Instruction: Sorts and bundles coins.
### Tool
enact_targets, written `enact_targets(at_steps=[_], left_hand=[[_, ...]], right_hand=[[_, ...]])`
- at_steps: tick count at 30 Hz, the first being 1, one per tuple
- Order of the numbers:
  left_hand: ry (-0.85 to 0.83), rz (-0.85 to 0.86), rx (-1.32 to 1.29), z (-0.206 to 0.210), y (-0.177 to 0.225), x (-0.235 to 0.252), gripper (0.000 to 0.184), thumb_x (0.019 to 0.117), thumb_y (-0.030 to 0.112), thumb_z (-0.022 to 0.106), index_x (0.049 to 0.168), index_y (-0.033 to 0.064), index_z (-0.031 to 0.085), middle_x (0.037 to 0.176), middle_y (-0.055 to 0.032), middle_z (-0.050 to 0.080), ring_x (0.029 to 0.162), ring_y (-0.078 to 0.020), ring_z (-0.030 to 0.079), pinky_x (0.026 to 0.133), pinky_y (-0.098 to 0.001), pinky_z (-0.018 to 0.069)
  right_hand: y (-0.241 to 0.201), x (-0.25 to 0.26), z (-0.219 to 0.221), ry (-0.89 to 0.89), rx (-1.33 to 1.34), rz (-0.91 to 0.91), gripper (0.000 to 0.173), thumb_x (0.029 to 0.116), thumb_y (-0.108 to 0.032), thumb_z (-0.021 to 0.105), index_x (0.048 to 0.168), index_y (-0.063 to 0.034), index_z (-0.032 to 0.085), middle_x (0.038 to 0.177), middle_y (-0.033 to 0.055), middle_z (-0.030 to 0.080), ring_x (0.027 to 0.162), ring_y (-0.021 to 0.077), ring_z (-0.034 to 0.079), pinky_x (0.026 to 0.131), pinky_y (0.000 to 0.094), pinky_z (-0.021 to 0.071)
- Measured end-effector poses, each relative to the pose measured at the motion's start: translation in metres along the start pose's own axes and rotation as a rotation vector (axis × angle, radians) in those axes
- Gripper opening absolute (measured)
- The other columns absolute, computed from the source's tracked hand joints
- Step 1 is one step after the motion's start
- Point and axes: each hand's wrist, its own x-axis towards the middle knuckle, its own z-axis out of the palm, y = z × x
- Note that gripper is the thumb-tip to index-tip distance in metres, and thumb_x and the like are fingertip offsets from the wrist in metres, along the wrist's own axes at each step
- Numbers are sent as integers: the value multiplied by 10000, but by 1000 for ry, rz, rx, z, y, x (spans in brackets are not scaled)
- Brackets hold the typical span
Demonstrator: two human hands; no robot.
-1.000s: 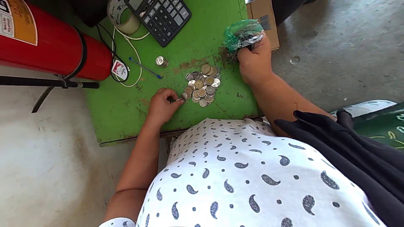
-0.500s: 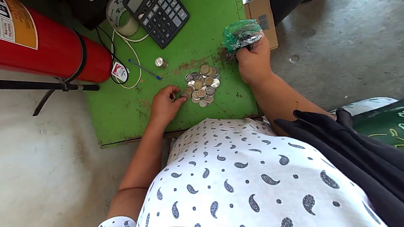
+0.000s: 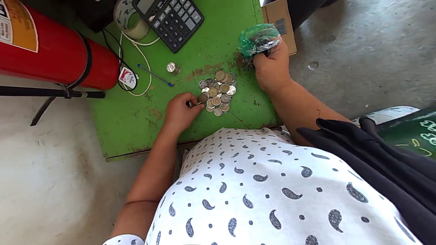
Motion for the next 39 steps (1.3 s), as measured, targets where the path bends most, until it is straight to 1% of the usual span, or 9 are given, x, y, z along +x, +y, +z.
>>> enact_targets(at_steps=[3, 7, 10, 14, 18, 21, 28, 36, 39], left_hand=[[-95, 21, -538, -5, -13, -2, 173, 938, 89, 691, 845, 111, 547, 760, 10, 587, 560, -46, 514, 480, -183, 429], [-209, 12, -988, -11, -18, -8, 136, 876, 2, 528, 918, 131, 532, 959, -41, 718, 645, -46, 640, 498, -156, 491], [-223, -6, -1008, -12, -16, -7, 242, 888, 21, 493, 1096, 102, 587, 884, -18, 708, 713, -84, 691, 589, -207, 581], [-153, -92, -931, -9, -5, -5, 130, 1021, 68, 528, 1047, 70, 655, 794, -19, 681, 681, -90, 682, 588, -220, 589], [-165, -166, -1229, -5, -3, 0, 209, 1059, 92, 456, 1044, 65, 662, 735, -16, 666, 654, -89, 691, 587, -218, 604], [-124, -259, -1406, -1, 1, 2, 218, 1063, 117, 435, 1103, 77, 645, 780, -27, 668, 617, -74, 663, 542, -186, 572], [-157, -266, -1612, 4, -2, -4, 240, 1023, 66, 412, 986, 24, 645, 979, -141, 744, 678, -78, 711, 549, -141, 554], [-93, -240, -1581, 10, 2, -8, 330, 1033, -3, 422, 1324, 65, 562, 1185, -120, 711, 772, -97, 699, 644, -193, 573], [42, -353, -1682, 13, 10, -10, 167, 1045, 21, 473, 1128, 19, 618, 978, -113, 714, 749, -104, 709, 667, -182, 592]], right_hand=[[0, 0, -1, -15, -23, -6, 319, 923, 32, 525, 1233, 29, 601, 1175, 85, 682, 1112, 106, 661, 973, 306, 561], [0, 1, -1, -24, -25, 1, 329, 918, 27, 517, 1239, 23, 590, 1163, 71, 687, 1103, 98, 665, 960, 303, 565], [1, 1, -1, -26, -11, -8, 313, 924, 29, 522, 1229, 22, 593, 1162, 71, 684, 1104, 102, 662, 964, 306, 562], [1, 1, -1, -20, -6, -12, 315, 929, 28, 521, 1235, 20, 594, 1162, 73, 689, 1113, 109, 664, 971, 312, 562], [1, 1, -1, -19, 6, -20, 305, 934, 35, 519, 1229, 22, 597, 1168, 78, 683, 1119, 118, 660, 978, 317, 559], [1, 0, -1, -12, 5, -22, 310, 931, 43, 521, 1231, 29, 601, 1178, 89, 679, 1127, 121, 656, 988, 316, 554], [2, 0, 0, -5, 23, -28, 317, 922, 55, 514, 1228, 38, 595, 1177, 98, 676, 1134, 132, 654, 993, 323, 553], [4, 1, -1, -15, 19, -25, 315, 927, 47, 523, 1234, 38, 594, 1184, 96, 681, 1134, 132, 657, 999, 332, 552], [3, 1, -1, -11, 28, -19, 313, 928, 48, 522, 1232, 37, 594, 1174, 92, 682, 1129, 134, 658, 992, 330, 554]])
